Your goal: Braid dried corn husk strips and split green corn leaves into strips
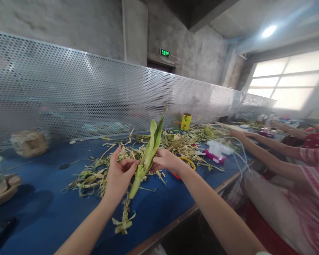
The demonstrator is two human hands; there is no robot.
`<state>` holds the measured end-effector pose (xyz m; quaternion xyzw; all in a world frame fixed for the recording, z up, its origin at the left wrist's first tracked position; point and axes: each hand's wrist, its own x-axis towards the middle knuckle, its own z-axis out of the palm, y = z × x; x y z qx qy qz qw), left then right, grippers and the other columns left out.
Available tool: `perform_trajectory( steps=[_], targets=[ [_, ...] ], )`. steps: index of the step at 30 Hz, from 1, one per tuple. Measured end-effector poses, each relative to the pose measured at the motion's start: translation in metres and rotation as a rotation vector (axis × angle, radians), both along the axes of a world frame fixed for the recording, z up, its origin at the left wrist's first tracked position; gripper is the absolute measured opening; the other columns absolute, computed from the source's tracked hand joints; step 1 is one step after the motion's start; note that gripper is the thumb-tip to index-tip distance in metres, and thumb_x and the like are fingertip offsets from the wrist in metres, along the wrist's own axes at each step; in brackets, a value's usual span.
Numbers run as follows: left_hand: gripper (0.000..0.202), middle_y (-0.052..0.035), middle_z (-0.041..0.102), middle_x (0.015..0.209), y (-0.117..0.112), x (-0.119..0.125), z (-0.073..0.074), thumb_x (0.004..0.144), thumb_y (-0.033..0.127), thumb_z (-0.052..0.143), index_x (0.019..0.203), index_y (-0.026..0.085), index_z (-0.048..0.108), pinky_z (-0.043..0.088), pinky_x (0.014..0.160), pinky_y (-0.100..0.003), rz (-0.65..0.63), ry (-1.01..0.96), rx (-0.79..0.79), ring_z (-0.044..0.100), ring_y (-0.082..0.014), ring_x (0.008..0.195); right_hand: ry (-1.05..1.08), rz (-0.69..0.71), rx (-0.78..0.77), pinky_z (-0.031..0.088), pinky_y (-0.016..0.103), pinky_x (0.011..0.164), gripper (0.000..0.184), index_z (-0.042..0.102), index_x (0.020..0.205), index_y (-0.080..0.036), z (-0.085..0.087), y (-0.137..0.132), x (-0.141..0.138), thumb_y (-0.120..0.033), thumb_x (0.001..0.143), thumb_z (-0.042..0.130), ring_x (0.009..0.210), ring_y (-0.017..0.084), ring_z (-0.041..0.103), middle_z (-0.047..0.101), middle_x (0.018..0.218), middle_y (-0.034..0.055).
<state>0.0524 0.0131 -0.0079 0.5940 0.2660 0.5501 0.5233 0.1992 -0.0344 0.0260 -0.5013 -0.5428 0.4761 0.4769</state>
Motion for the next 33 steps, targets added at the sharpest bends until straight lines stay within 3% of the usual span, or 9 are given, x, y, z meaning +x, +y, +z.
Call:
perform_trajectory(
  steps=[3,6,8,10,16,21,23,27,33],
  targets=[
    [0.078,-0.0016,0.063,0.073,0.0,0.001,0.0,0.064,0.026,0.066,0.129,0.016,0.023,0.051,0.062,-0.028,0.03,-0.005,0.036,0.062,-0.0147,0.065,-0.077,-0.104,0.067,0.052,0.027,0.058,0.02,0.055,0.072,-0.015,0.001,-0.002,0.0,-0.007,0.064,0.039,0.053,0.013,0.06,0.061,0.059,-0.0012],
    [0.072,-0.0051,0.062,0.085,-0.008,0.0,0.004,0.07,0.025,0.061,0.131,0.018,0.022,0.05,0.071,-0.032,0.134,0.005,0.236,0.061,-0.017,0.079,-0.222,-0.213,0.107,0.049,0.024,0.05,0.012,0.05,0.06,-0.016,0.005,-0.005,-0.003,-0.009,0.063,0.041,0.047,0.013,0.058,0.056,0.05,-0.0023],
    [0.074,-0.006,0.061,0.09,-0.015,-0.002,0.006,0.073,0.024,0.058,0.133,0.02,0.017,0.047,0.076,-0.033,0.165,0.084,0.369,0.06,-0.0176,0.085,-0.296,-0.284,0.139,0.047,0.022,0.046,0.01,0.046,0.057,-0.017,0.008,-0.007,-0.006,-0.009,0.063,0.043,0.045,0.012,0.057,0.055,0.049,-0.0019],
    [0.077,-0.0067,0.061,0.094,-0.02,-0.001,0.006,0.075,0.026,0.056,0.136,0.022,0.009,0.047,0.076,-0.034,0.134,0.186,0.401,0.06,-0.0175,0.083,-0.386,-0.357,0.207,0.043,0.021,0.046,0.009,0.044,0.058,-0.018,0.011,-0.009,-0.009,-0.01,0.064,0.044,0.044,0.011,0.054,0.054,0.05,-0.0019],
    [0.085,-0.0093,0.061,0.101,-0.022,0.004,0.0,0.074,0.031,0.057,0.136,0.022,0.0,0.046,0.079,-0.037,0.092,0.234,0.29,0.06,-0.0177,0.083,-0.681,-0.501,0.4,0.034,0.019,0.051,0.007,0.044,0.059,-0.017,0.014,-0.011,-0.018,-0.014,0.064,0.048,0.051,0.009,0.047,0.052,0.053,-0.0032],
    [0.09,-0.0061,0.064,0.086,-0.017,0.002,0.005,0.068,0.026,0.063,0.136,0.016,0.004,0.049,0.07,-0.03,-0.014,0.051,0.09,0.06,-0.0153,0.074,-0.851,-0.444,0.481,0.03,0.019,0.053,0.01,0.042,0.059,-0.018,0.018,-0.013,-0.025,-0.013,0.066,0.048,0.049,0.008,0.039,0.045,0.049,-0.0054],
    [0.091,-0.0025,0.063,0.078,-0.014,0.0,0.008,0.064,0.023,0.065,0.135,0.015,0.008,0.049,0.067,-0.027,-0.049,-0.022,0.023,0.06,-0.0138,0.07,-0.887,-0.426,0.478,0.029,0.019,0.053,0.01,0.042,0.059,-0.018,0.018,-0.015,-0.028,-0.014,0.067,0.048,0.049,0.008,0.039,0.044,0.05,-0.0052],
    [0.092,0.0028,0.06,0.068,-0.013,0.0,0.008,0.06,0.018,0.067,0.134,0.016,0.011,0.048,0.063,-0.024,-0.032,-0.072,0.001,0.06,-0.0123,0.065,-0.935,-0.548,0.416,0.027,0.02,0.049,0.007,0.044,0.063,-0.019,0.015,-0.017,-0.035,-0.02,0.069,0.045,0.047,0.008,0.037,0.044,0.052,-0.0044],
    [0.095,0.0068,0.054,0.061,-0.011,0.002,0.008,0.056,0.017,0.068,0.133,0.014,0.012,0.046,0.056,-0.022,0.04,-0.162,-0.151,0.055,-0.0087,0.055,-0.756,-0.57,0.305,0.033,0.021,0.051,0.008,0.043,0.064,-0.019,0.008,-0.011,-0.03,-0.023,0.071,0.042,0.053,0.011,0.047,0.05,0.058,-0.0014]
  ],
)
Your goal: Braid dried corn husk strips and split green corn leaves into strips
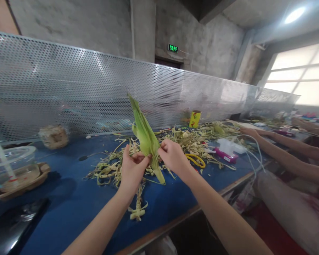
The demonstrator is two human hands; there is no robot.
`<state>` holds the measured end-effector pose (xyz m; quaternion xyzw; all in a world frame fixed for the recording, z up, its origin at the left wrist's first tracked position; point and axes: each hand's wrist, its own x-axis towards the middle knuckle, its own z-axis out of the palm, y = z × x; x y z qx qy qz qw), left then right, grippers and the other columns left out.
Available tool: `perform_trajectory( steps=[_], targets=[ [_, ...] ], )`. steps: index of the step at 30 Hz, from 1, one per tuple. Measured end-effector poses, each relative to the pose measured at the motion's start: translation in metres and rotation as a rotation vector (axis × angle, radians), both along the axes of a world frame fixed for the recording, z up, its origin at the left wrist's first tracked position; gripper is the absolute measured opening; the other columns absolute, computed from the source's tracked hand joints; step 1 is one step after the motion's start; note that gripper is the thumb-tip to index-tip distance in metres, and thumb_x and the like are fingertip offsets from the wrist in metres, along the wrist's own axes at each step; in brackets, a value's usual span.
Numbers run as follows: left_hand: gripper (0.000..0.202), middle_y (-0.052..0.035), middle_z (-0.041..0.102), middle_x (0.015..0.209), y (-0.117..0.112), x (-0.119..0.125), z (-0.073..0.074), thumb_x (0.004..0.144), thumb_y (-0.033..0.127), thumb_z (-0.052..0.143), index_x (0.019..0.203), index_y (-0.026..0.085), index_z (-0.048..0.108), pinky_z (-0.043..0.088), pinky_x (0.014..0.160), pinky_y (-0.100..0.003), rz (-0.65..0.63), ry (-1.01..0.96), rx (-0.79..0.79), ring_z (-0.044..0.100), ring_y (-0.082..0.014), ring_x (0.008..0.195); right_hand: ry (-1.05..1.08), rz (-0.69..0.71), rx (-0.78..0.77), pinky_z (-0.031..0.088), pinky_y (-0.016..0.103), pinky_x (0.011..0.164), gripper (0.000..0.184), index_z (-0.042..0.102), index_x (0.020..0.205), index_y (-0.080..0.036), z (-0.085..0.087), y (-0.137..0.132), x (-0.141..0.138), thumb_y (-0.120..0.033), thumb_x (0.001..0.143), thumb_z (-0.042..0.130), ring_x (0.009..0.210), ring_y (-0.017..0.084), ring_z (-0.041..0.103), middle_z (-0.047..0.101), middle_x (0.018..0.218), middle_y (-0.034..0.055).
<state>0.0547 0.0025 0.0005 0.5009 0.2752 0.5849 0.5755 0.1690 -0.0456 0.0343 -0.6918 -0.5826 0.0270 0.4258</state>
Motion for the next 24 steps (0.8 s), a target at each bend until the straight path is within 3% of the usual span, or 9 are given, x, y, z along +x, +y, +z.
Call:
perform_trajectory(
  steps=[5,9,13,19,24],
  targets=[
    [0.09,0.0072,0.051,0.061,0.002,-0.004,0.002,0.06,0.018,0.067,0.133,0.014,0.014,0.047,0.059,-0.022,0.07,0.0,0.029,0.054,-0.0086,0.058,0.225,0.085,-0.079,0.034,0.02,0.045,0.006,0.043,0.078,-0.019,-0.001,0.004,0.006,-0.022,0.074,0.039,0.048,0.01,0.051,0.054,0.062,-0.0006],
    [0.092,0.0056,0.054,0.063,0.002,-0.003,0.001,0.058,0.016,0.067,0.132,0.011,0.014,0.046,0.064,-0.022,0.088,0.051,0.17,0.056,-0.01,0.064,0.049,0.003,-0.082,0.032,0.022,0.047,0.015,0.047,0.071,-0.018,-0.001,0.006,0.003,-0.033,0.072,0.044,0.053,0.012,0.048,0.055,0.063,0.0005],
    [0.092,0.005,0.053,0.064,0.003,0.001,-0.001,0.057,0.016,0.067,0.132,0.01,0.013,0.046,0.063,-0.022,0.091,0.067,0.203,0.056,-0.0106,0.064,-0.12,-0.022,-0.2,0.03,0.024,0.049,0.025,0.052,0.061,-0.018,-0.001,0.008,-0.001,-0.036,0.074,0.041,0.056,0.014,0.049,0.057,0.063,0.0032],
    [0.086,0.0049,0.053,0.065,0.007,0.005,-0.006,0.059,0.017,0.066,0.129,0.011,0.017,0.046,0.063,-0.022,0.11,0.093,0.201,0.056,-0.0101,0.063,-0.181,0.028,-0.314,0.034,0.025,0.051,0.03,0.059,0.069,-0.017,0.0,0.014,0.003,-0.036,0.076,0.037,0.063,0.018,0.056,0.062,0.07,0.007],
    [0.071,0.0015,0.058,0.074,0.008,0.01,-0.005,0.059,0.015,0.066,0.119,0.018,0.029,0.048,0.068,-0.026,0.09,0.039,0.234,0.061,-0.0136,0.07,-0.217,0.048,-0.356,0.036,0.025,0.052,0.028,0.061,0.074,-0.017,0.009,0.014,0.009,-0.037,0.074,0.041,0.069,0.021,0.059,0.064,0.076,0.0086]
  ],
)
